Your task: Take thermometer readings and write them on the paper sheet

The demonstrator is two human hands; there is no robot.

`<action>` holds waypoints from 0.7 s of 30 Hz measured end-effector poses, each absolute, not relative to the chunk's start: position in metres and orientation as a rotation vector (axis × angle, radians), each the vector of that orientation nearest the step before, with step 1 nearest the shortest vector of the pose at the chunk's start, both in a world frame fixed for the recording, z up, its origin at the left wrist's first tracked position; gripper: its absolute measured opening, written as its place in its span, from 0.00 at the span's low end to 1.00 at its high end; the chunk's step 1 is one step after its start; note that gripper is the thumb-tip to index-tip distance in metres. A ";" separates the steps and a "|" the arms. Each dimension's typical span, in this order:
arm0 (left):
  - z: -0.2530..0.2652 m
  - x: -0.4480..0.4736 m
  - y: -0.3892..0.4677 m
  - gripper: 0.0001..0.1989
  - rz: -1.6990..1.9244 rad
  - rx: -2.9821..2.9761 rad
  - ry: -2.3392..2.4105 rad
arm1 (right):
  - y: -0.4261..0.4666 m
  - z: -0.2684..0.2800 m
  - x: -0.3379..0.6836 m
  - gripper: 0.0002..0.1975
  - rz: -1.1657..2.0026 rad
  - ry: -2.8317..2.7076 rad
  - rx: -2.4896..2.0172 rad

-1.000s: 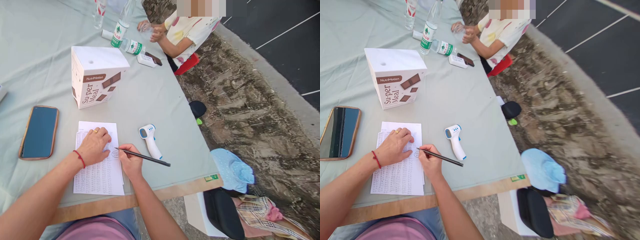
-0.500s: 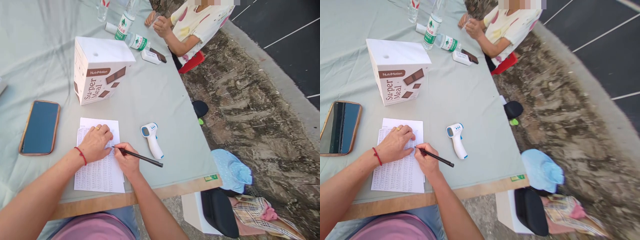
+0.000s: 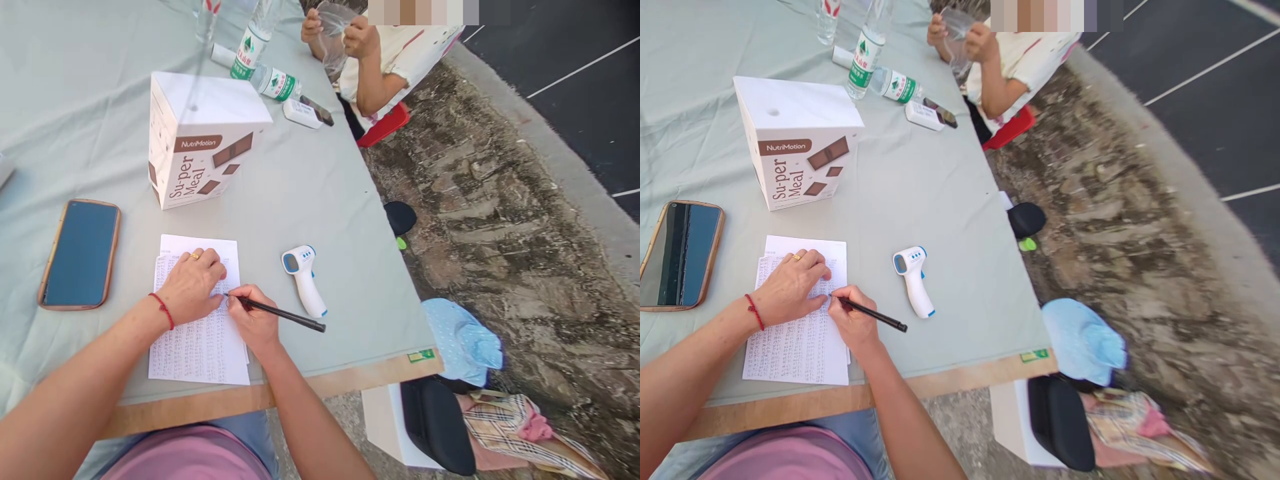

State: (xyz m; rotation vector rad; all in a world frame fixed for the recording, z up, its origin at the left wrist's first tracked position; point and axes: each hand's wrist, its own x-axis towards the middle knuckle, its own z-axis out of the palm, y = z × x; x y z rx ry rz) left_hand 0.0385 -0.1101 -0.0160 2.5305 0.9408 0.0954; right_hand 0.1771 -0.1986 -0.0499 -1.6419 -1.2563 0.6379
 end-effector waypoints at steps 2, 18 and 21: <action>-0.016 0.039 -0.110 0.12 0.106 2.530 0.938 | -0.199 -0.050 0.177 0.04 0.633 -1.235 -1.651; -0.015 0.038 -0.110 0.12 0.088 2.531 0.934 | -0.199 -0.051 0.178 0.03 0.623 -1.215 -1.676; -0.015 0.038 -0.110 0.12 0.088 2.532 0.937 | -0.199 -0.052 0.178 0.03 0.614 -1.230 -1.670</action>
